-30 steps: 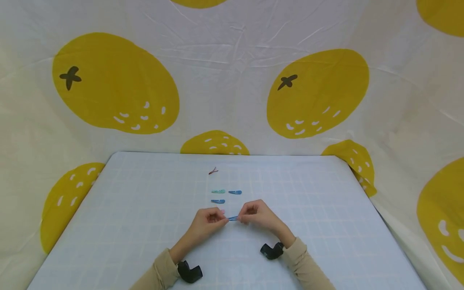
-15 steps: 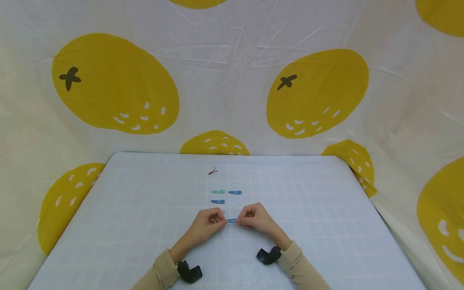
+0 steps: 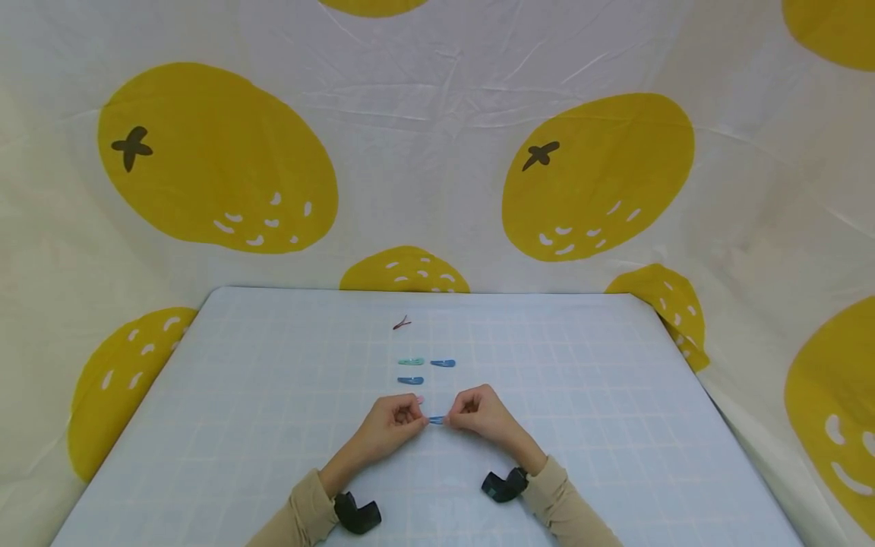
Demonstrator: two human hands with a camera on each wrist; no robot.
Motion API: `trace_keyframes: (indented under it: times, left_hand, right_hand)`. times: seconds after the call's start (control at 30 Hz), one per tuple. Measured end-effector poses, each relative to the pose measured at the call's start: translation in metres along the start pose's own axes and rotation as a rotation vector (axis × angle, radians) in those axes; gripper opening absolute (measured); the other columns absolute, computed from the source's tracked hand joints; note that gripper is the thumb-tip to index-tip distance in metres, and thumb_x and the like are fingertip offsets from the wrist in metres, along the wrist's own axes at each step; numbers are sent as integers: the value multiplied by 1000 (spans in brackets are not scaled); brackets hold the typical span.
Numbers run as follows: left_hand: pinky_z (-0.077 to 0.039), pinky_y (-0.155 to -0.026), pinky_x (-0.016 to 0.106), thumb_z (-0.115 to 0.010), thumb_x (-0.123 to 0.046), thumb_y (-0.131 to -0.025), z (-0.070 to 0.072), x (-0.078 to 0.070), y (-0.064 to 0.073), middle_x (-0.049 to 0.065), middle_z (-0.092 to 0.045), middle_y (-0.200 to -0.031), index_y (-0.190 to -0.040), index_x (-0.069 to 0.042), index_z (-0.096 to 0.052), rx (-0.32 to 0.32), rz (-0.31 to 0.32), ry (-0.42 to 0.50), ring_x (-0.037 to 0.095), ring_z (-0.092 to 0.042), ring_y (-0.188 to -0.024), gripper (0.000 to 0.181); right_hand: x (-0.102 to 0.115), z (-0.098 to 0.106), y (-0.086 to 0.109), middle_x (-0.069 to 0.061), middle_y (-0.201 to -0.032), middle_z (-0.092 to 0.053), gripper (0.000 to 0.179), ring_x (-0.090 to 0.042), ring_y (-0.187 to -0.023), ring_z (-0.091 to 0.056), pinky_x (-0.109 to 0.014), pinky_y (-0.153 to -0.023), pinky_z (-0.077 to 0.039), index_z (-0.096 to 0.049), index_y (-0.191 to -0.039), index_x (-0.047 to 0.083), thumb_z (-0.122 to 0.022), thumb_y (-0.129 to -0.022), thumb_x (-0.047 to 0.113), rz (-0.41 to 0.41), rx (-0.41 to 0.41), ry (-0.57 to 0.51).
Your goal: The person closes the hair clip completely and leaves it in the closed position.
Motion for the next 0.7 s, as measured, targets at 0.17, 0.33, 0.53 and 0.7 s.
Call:
trace_keyframes:
  times: [0.17, 0.33, 0.53, 0.7]
  left_hand:
    - [-37, -61, 19, -69, 3, -88, -4, 15, -3, 0, -50, -62, -73, -4, -59, 9, 14, -22, 6, -40, -53, 20]
    - [-36, -57, 19, -72, -3, -88, -6, 36, -7, -5, -50, -62, -72, -10, -59, 18, 27, 3, 4, -41, -52, 21]
    - [-44, -72, 18, -73, -3, -87, -9, 43, -8, -8, -49, -59, -69, -11, -59, 11, 18, 9, 3, -41, -51, 24]
    - [-45, -90, 20, -70, 4, -86, -9, 30, -6, -7, -47, -58, -69, -8, -57, -15, 13, -35, 1, -38, -51, 24]
  right_hand:
    - [-12, 0, -1, -2, -62, -59, 12, -5, -55, -49, -18, -54, -40, -69, -73, -6, -68, -86, -5, 0, 1, 2]
    - [-14, -1, -1, 4, -59, -57, 13, -6, -55, -50, -19, -54, -41, -69, -72, -3, -71, -84, -1, -11, 16, -13]
    - [-16, -4, -1, 7, -55, -53, 16, -4, -51, -46, -18, -50, -36, -65, -68, -5, -68, -84, -6, -14, 12, 9]
    - [-14, -6, -1, 6, -54, -51, 16, -4, -49, -43, -18, -49, -34, -63, -68, -7, -67, -83, -8, -13, -13, 19]
Point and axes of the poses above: each hand's wrist, its own y-axis away from the middle knuckle, its own z-axis out of the back of the hand, x = y × z, the point moved 5 cm from there along -y, towards the middle knuckle
